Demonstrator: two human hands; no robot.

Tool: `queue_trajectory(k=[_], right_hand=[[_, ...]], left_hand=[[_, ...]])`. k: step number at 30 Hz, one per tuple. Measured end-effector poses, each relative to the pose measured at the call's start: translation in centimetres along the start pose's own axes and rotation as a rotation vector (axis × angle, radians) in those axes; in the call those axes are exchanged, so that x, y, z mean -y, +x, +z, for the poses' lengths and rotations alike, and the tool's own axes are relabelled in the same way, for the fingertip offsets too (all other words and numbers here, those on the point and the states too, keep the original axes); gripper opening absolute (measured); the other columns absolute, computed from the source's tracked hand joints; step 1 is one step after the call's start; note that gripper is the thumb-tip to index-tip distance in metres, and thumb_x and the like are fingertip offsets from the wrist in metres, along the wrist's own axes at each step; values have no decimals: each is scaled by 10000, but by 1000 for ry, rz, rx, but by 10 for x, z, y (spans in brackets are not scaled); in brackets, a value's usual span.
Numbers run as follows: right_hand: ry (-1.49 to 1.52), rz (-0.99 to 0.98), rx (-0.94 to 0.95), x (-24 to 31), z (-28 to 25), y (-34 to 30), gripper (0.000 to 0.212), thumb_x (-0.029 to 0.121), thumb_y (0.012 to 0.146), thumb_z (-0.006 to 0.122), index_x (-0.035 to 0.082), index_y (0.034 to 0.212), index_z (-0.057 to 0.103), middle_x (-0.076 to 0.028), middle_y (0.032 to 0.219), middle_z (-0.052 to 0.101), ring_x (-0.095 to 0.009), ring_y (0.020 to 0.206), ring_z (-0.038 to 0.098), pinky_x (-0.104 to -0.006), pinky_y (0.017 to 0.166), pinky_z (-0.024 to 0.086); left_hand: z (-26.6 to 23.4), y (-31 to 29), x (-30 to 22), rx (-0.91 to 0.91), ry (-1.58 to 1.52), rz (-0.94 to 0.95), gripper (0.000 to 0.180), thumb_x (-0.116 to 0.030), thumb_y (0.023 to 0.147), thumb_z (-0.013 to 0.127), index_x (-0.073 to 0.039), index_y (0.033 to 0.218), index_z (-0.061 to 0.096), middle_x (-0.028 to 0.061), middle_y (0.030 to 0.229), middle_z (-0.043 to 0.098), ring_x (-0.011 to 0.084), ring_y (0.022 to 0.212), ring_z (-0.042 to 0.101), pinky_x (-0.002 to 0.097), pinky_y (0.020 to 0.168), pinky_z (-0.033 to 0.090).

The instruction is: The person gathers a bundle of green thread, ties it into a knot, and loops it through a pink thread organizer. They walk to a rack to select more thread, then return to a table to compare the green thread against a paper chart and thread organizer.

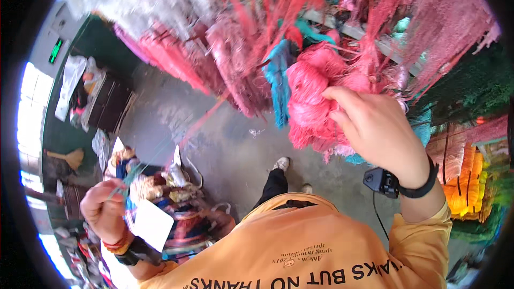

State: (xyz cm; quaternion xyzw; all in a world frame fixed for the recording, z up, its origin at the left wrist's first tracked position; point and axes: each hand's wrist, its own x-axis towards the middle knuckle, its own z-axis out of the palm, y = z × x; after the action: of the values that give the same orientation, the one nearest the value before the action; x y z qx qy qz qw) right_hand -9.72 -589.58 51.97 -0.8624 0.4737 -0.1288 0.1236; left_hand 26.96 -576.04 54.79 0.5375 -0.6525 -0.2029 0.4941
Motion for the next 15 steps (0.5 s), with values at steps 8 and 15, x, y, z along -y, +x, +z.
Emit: queue_trajectory(k=[8, 15], right_hand=[[116, -284, 22, 48, 59, -24, 187, 121, 751, 522, 88, 933, 490, -87, 649, 562, -267, 591, 563, -364, 487, 429], [188, -404, 506, 112, 139, 3, 197, 127, 756, 510, 66, 943, 502, -145, 820, 587, -300, 744, 570, -400, 612, 449]], left_hand=[[-116, -92, 54, -689, -430, -360, 117, -107, 859, 440, -33, 923, 505, -69, 545, 228, 22, 461, 192, 187, 436, 202], [-107, -140, 106, -571, -421, -687, 114, -135, 831, 495, -29, 846, 533, -59, 547, 332, 37, 473, 295, 171, 472, 271]])
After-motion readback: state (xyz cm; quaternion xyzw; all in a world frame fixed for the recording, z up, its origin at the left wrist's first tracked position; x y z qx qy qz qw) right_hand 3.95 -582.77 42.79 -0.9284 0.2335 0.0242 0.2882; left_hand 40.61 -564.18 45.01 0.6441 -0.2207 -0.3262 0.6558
